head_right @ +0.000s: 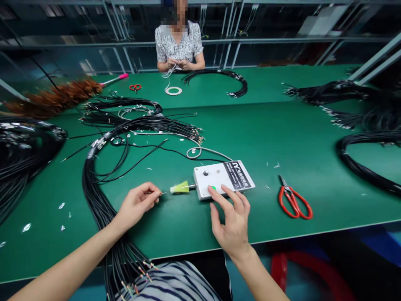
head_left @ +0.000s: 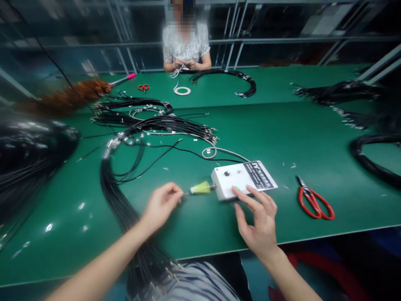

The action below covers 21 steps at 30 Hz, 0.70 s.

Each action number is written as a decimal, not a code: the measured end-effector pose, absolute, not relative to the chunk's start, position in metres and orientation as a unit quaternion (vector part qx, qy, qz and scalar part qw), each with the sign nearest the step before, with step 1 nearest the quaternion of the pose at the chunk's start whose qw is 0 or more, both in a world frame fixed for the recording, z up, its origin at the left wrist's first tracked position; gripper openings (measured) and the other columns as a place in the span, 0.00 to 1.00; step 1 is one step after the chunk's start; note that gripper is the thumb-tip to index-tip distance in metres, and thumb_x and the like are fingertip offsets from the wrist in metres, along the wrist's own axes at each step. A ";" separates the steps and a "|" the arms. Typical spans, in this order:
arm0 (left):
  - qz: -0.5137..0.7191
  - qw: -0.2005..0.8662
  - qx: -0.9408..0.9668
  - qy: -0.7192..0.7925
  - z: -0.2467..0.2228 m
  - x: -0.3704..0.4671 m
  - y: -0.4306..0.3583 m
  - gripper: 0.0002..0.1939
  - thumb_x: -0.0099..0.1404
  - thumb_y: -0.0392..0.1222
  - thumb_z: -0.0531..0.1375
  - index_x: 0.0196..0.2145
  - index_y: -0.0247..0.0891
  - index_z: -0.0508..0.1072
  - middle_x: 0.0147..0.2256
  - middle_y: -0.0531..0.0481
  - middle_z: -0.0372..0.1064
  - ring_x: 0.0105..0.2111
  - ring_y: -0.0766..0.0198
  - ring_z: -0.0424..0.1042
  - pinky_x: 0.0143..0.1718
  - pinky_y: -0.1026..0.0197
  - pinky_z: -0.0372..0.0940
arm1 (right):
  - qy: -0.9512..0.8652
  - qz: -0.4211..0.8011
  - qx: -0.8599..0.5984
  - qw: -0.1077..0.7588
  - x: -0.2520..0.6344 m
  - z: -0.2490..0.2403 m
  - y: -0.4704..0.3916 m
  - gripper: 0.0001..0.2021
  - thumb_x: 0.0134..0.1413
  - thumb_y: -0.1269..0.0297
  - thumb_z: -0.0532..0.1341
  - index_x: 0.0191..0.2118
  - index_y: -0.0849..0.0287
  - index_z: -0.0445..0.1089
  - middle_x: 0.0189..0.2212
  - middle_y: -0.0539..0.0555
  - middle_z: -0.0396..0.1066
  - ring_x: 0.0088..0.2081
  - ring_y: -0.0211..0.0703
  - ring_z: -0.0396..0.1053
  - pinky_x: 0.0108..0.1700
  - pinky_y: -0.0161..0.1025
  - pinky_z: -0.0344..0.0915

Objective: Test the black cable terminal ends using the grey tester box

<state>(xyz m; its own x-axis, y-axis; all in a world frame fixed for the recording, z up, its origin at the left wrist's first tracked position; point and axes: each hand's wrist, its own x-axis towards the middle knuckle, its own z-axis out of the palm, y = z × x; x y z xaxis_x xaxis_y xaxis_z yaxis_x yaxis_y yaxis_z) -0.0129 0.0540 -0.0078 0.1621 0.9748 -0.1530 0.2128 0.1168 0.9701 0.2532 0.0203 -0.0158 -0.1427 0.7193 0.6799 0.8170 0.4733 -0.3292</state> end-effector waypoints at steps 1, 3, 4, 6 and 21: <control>0.368 0.533 0.553 0.524 -0.006 -0.015 0.053 0.09 0.65 0.45 0.58 0.35 0.35 0.69 0.28 0.52 0.66 0.27 0.68 0.65 0.29 0.66 0.60 | -0.754 -0.049 -0.502 0.419 0.251 -0.016 0.017 0.19 0.54 0.78 0.63 0.50 0.57 0.64 0.46 0.59 0.78 0.55 0.54 0.68 0.57 0.57 0.59; 0.358 0.533 0.567 0.516 -0.002 -0.019 0.049 0.11 0.63 0.43 0.60 0.41 0.36 0.68 0.32 0.51 0.66 0.30 0.66 0.66 0.32 0.65 0.62 | -0.766 -0.022 -0.477 0.431 0.245 -0.017 0.009 0.19 0.54 0.79 0.62 0.50 0.57 0.65 0.48 0.60 0.76 0.55 0.54 0.68 0.56 0.57 0.60; 0.341 0.522 0.584 0.519 0.000 -0.022 0.046 0.12 0.62 0.41 0.61 0.43 0.36 0.68 0.33 0.51 0.66 0.31 0.66 0.67 0.33 0.64 0.63 | -0.778 -0.005 -0.459 0.430 0.242 -0.018 0.005 0.19 0.53 0.79 0.62 0.50 0.57 0.65 0.48 0.60 0.76 0.54 0.53 0.69 0.56 0.57 0.61; 0.281 0.477 0.641 0.532 0.006 -0.029 0.041 0.08 0.62 0.38 0.59 0.40 0.37 0.69 0.32 0.51 0.66 0.31 0.64 0.67 0.34 0.63 0.63 | -0.806 0.030 -0.423 0.413 0.237 -0.022 -0.003 0.18 0.54 0.81 0.61 0.49 0.57 0.66 0.49 0.59 0.76 0.54 0.51 0.70 0.55 0.55 0.62; 0.511 0.305 0.504 0.626 0.018 -0.083 0.148 0.20 0.58 0.43 0.64 0.47 0.38 0.65 0.33 0.52 0.70 0.33 0.63 0.72 0.39 0.60 0.66 | -0.797 0.127 -0.425 0.409 0.237 -0.039 -0.004 0.18 0.56 0.78 0.59 0.50 0.57 0.69 0.49 0.59 0.75 0.52 0.52 0.72 0.49 0.50 0.74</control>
<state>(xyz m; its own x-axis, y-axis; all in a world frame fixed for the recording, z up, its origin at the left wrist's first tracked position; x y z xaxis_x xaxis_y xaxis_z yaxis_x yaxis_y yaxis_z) -0.0832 0.1482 0.0181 -0.3048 0.9431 0.1327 0.3191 -0.0301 0.9472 0.2368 -0.0045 -0.0394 -0.3036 0.7821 0.5442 0.5743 0.6059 -0.5505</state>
